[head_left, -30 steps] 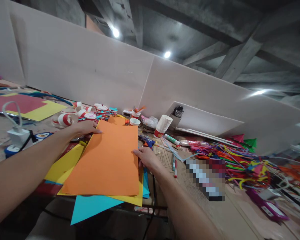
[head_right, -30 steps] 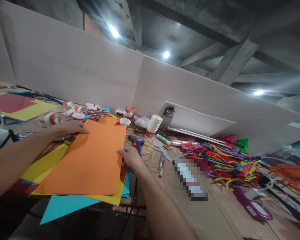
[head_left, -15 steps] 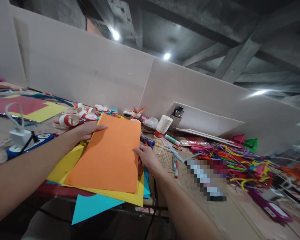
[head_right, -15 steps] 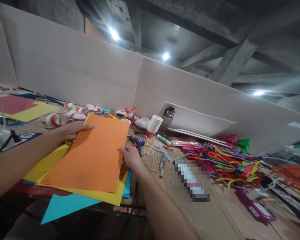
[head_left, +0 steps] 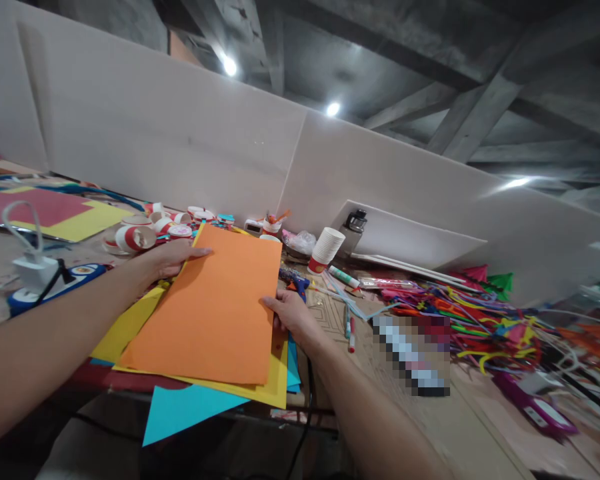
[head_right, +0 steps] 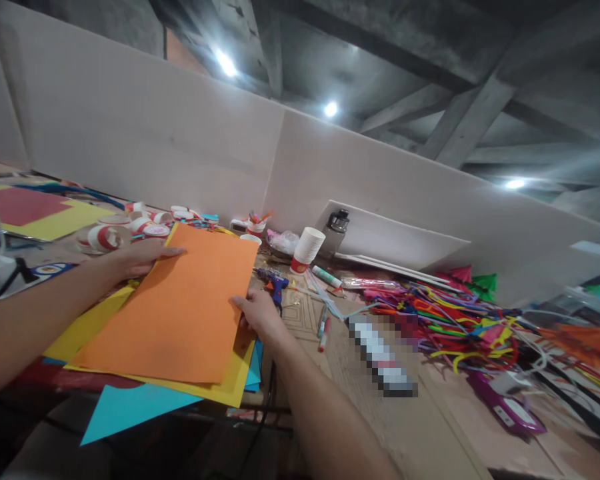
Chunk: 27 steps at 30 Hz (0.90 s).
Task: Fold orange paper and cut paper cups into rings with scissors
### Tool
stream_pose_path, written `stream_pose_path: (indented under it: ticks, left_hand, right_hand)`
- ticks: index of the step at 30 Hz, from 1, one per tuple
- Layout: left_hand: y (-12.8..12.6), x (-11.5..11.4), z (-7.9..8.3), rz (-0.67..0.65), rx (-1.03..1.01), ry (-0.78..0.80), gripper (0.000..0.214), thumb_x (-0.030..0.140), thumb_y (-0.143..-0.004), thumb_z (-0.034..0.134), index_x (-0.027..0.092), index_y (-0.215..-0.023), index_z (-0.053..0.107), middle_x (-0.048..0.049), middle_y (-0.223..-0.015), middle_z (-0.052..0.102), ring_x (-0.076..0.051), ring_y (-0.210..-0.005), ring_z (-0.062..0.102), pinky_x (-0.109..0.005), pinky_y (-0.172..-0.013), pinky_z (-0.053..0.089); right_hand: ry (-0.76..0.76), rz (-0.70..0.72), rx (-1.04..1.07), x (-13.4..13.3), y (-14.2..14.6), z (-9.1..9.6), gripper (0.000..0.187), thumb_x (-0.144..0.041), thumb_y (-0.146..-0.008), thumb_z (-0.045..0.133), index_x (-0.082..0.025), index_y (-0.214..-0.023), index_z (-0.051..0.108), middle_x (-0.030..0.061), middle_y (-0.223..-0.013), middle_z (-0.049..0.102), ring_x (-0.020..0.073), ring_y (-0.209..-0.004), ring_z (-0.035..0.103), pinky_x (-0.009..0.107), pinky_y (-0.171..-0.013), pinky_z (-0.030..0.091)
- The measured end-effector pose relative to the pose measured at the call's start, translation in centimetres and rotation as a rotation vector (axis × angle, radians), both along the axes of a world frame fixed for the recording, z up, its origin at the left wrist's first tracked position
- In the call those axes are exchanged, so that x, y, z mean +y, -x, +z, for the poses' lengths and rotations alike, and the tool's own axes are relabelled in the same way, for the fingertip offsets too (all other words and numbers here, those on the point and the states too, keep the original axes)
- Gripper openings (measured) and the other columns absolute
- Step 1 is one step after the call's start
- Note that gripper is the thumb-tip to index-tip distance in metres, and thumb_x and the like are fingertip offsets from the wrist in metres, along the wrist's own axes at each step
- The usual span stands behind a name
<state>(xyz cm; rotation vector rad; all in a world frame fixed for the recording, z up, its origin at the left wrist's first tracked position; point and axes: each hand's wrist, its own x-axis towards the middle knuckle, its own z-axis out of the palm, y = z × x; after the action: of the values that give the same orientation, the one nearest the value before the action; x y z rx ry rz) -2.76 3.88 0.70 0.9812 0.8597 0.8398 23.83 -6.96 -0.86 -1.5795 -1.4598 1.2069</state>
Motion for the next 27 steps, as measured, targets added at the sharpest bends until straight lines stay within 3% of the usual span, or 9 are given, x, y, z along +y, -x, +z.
stream_pose_path:
  ticks: [3, 9, 14, 20, 24, 27]
  left_hand:
    - [0.0, 0.1, -0.1, 0.041, 0.005, 0.033, 0.041, 0.017, -0.058, 0.084, 0.015, -0.096, 0.070, -0.0130, -0.090, 0.075, -0.030, -0.075, 0.072, -0.041, -0.067, 0.062]
    - [-0.5, -0.2, 0.0, 0.097, -0.047, -0.055, 0.032, 0.012, -0.067, 0.077, 0.013, -0.099, 0.070, -0.0133, -0.092, 0.075, -0.027, -0.077, 0.072, -0.038, -0.067, 0.062]
    - [-0.8, -0.4, 0.4, 0.154, -0.081, -0.044, 0.023, 0.009, -0.073, 0.070, 0.012, -0.095, 0.070, -0.0120, -0.086, 0.075, -0.025, -0.074, 0.072, -0.036, -0.065, 0.062]
    - [-0.1, 0.4, 0.2, 0.146, -0.095, -0.020, 0.027, 0.007, -0.072, 0.068, 0.011, -0.098, 0.068, -0.0129, -0.085, 0.074, -0.026, -0.070, 0.072, -0.037, -0.063, 0.062]
    - [0.3, 0.7, 0.0, 0.166, -0.025, 0.042, 0.032, 0.006, -0.070, 0.068, 0.013, -0.102, 0.067, -0.0110, -0.079, 0.074, -0.026, -0.065, 0.071, -0.038, -0.060, 0.061]
    - [0.4, 1.0, -0.3, 0.218, 0.054, 0.030, 0.032, 0.007, -0.071, 0.068, 0.012, -0.102, 0.067, -0.0111, -0.078, 0.074, -0.024, -0.063, 0.070, -0.037, -0.060, 0.060]
  right_hand:
    - [0.012, -0.024, -0.021, 0.0, 0.0, 0.0, 0.013, -0.024, -0.086, 0.057, -0.017, -0.076, 0.059, -0.0076, -0.039, 0.049, 0.0055, -0.030, 0.039, 0.016, -0.032, 0.024]
    - [-0.089, -0.063, -0.018, 0.2, -0.1, -0.2, 0.011, -0.026, -0.082, 0.060, -0.017, -0.076, 0.060, -0.0072, -0.044, 0.051, 0.0063, -0.033, 0.041, 0.017, -0.035, 0.027]
    - [-0.147, -0.079, 0.078, 0.2, 0.0, -0.1, 0.009, -0.026, -0.080, 0.061, -0.017, -0.080, 0.062, -0.0028, -0.064, 0.064, 0.0083, -0.046, 0.052, 0.019, -0.045, 0.040]
    - [-0.094, 0.082, 0.125, -0.1, -0.2, -0.6, 0.024, -0.028, -0.073, 0.069, -0.018, -0.095, 0.070, 0.0037, -0.096, 0.073, 0.0178, -0.079, 0.067, 0.026, -0.068, 0.052]
    - [-0.034, 0.039, 0.095, -0.2, -0.1, -0.4, 0.018, -0.027, -0.078, 0.065, -0.015, -0.092, 0.070, 0.0047, -0.090, 0.073, 0.0162, -0.072, 0.067, 0.025, -0.062, 0.051]
    - [-0.002, -0.004, -0.019, -0.4, 0.1, 0.3, 0.021, -0.029, -0.082, 0.063, -0.015, -0.098, 0.066, 0.0027, -0.074, 0.070, 0.0118, -0.053, 0.059, 0.021, -0.046, 0.042]
